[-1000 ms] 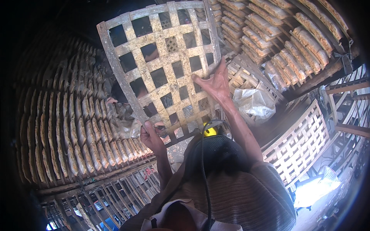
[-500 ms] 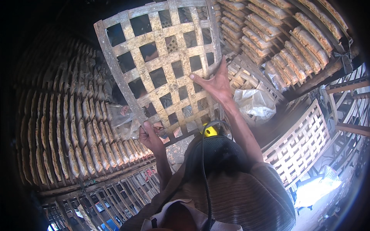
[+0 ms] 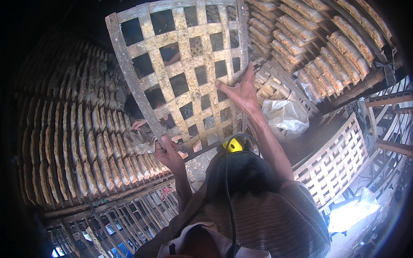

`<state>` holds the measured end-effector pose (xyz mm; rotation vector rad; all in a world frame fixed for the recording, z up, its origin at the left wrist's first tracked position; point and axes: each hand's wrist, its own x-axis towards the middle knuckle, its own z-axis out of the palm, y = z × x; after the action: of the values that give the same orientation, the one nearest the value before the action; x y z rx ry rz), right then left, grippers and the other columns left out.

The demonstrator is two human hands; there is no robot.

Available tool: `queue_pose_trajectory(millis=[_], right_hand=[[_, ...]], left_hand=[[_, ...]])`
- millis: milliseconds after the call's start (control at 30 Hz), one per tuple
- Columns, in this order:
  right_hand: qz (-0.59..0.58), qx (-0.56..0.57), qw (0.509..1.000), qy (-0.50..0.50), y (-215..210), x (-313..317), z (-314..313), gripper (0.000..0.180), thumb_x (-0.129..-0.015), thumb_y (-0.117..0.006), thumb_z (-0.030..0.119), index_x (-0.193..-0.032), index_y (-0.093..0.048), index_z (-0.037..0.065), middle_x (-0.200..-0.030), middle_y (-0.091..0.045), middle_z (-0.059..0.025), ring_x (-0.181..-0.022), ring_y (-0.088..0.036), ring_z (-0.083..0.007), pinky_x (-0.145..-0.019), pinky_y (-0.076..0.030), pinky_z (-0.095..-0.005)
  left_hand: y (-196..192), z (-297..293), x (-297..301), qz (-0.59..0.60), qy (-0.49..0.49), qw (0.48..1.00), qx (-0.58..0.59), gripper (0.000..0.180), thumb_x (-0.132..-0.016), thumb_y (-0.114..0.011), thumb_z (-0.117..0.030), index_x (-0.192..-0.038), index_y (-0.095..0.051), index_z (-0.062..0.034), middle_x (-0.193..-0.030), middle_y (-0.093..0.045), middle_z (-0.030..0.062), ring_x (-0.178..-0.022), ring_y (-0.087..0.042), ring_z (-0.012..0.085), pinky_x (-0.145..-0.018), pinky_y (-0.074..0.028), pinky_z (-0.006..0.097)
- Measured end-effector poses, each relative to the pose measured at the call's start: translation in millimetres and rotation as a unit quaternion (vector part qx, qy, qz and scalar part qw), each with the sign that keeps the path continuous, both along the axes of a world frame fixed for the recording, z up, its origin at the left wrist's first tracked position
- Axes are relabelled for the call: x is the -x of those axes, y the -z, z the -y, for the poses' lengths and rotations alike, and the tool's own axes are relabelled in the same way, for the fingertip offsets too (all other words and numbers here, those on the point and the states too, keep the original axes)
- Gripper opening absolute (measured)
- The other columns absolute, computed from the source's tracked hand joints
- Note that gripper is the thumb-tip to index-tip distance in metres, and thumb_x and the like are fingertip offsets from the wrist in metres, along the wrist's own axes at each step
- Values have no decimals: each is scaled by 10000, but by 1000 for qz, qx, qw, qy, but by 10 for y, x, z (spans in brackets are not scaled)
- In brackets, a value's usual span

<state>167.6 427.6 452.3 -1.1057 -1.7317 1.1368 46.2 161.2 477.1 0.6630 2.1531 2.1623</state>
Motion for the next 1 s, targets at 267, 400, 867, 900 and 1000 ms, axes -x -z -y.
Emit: queue_pose_trajectory(millis=[267, 400, 867, 900, 1000], right_hand=[[-16, 20, 999, -34, 31, -2, 27, 1447, -725, -885, 571, -1556, 19, -196, -1561, -165, -497, -1495, -224, -586, -1257, -260, -545], [26, -5, 999, -22, -96, 26, 97, 1436, -725, -891, 552, -1561, 10, -192, -1553, -177, -500, -1479, -284, -572, -1245, -300, -529], [141, -5, 990, 18, -384, -9, 243, 1229, -794, -775, 483, -1569, -81, -171, -1381, -417, -469, -1262, -559, -546, -1055, -529, -502], [153, 2, 988, 17, -410, -20, 267, 1222, -796, -767, 480, -1571, -79, -167, -1373, -422, -470, -1257, -561, -547, -1052, -531, -499], [133, 51, 990, 14, -493, -59, 284, 1215, -788, -762, 472, -1568, -88, -169, -1367, -431, -465, -1240, -563, -560, -1041, -537, -500]], left_hand=[[-36, 28, -6, -7, -5, 1000, 17, 293, -1064, -626, -210, -831, -567, -41, -673, -519, -20, -638, -469, 60, -611, -373, 239], [-75, 31, -6, -18, -3, 1000, 10, 302, -1059, -632, -209, -823, -559, -36, -677, -521, -17, -645, -466, 61, -613, -371, 241], [-104, 51, -24, -16, -5, 1000, 11, 291, -1059, -629, -203, -836, -567, -28, -674, -506, -16, -643, -464, 51, -605, -370, 232], [-106, 71, -31, -21, -6, 1000, 22, 294, -1067, -617, -213, -835, -565, -40, -662, -503, -19, -632, -466, 49, -597, -366, 232], [-112, 94, -54, -30, -10, 999, 42, 303, -1082, -594, -235, -833, -561, -66, -635, -496, -26, -607, -466, 43, -577, -353, 232]])
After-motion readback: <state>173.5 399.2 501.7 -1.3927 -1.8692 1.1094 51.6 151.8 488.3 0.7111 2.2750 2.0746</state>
